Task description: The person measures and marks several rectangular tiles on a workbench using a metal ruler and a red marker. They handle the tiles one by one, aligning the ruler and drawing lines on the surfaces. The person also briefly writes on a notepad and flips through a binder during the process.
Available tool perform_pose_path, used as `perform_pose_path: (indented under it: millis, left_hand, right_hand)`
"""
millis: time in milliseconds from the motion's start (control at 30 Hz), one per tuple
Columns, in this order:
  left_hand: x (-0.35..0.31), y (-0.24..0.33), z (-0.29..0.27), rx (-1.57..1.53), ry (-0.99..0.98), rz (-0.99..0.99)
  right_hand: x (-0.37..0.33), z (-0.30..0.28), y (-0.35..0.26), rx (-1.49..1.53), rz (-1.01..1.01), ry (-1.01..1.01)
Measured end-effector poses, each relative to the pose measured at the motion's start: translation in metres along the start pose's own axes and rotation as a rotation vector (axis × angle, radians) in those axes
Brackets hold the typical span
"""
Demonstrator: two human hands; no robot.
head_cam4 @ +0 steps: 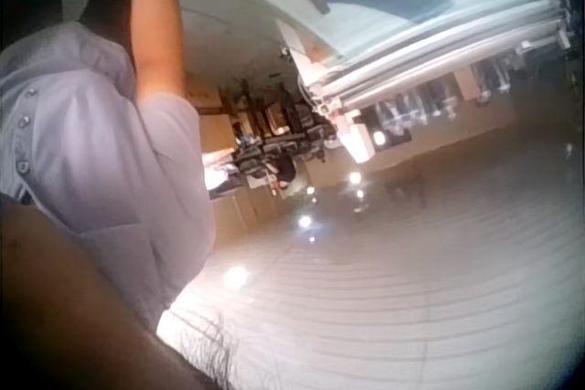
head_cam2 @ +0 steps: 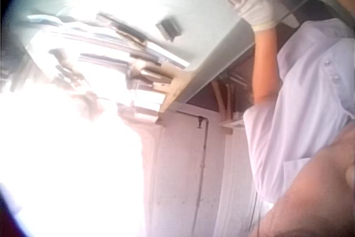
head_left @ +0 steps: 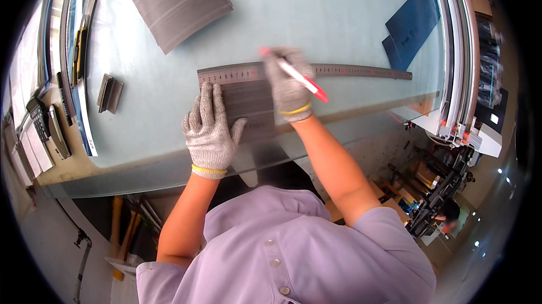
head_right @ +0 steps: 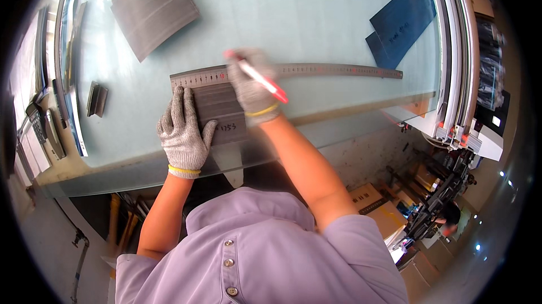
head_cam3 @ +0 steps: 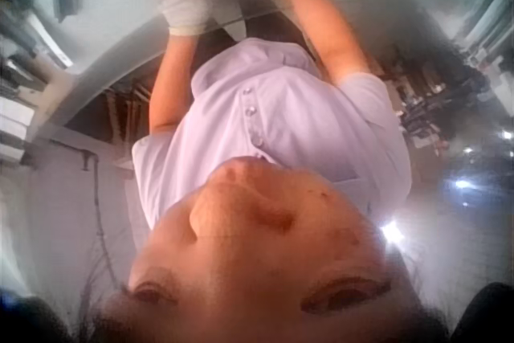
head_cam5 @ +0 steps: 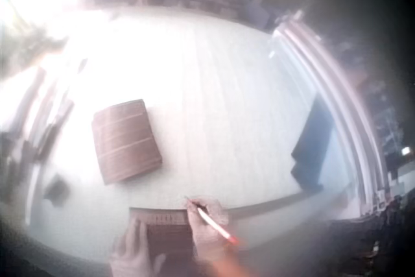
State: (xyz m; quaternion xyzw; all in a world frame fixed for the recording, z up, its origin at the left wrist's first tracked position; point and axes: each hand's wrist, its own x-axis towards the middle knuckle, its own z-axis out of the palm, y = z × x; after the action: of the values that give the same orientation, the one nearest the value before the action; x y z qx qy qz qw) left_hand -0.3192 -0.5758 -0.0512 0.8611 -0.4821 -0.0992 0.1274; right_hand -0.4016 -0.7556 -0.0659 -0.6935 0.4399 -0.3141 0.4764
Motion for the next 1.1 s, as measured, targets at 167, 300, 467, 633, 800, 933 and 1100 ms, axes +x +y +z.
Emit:
perform_pose_path:
  millis: [167,300,467,633,800,933,1100]
  left_hand:
    - [-0.001,0.002,-0.003,0.058,0.005,0.011]
    - [0.000,0.003,-0.001,0.067,0.035,0.027]
    - [0.020,0.005,-0.001,0.056,0.041,0.042]
    - [0.062,0.002,0.002,0.047,0.172,0.121]
    - [0.006,-0.004,-0.004,-0.020,0.233,0.286]
    - [-0.040,0.003,-0.002,-0.006,0.016,0.262]
    - [-0.043,0.007,-0.002,0.004,0.006,0.212]
  right_hand:
    - [0.011,-0.112,0.063,-0.562,-0.441,0.080]
    - [-0.071,-0.197,0.069,-0.758,-0.437,-0.273]
    - [-0.183,-0.223,0.051,-0.884,-0.190,-0.328]
    - [-0.144,-0.207,0.011,-0.593,0.008,-0.205]
    - [-0.093,-0.260,0.047,-0.203,0.099,-0.148]
    - [-0.081,-0.286,0.070,-0.339,0.048,-0.173]
    - [-0.059,-0.270,0.078,-0.509,-0.078,-0.223]
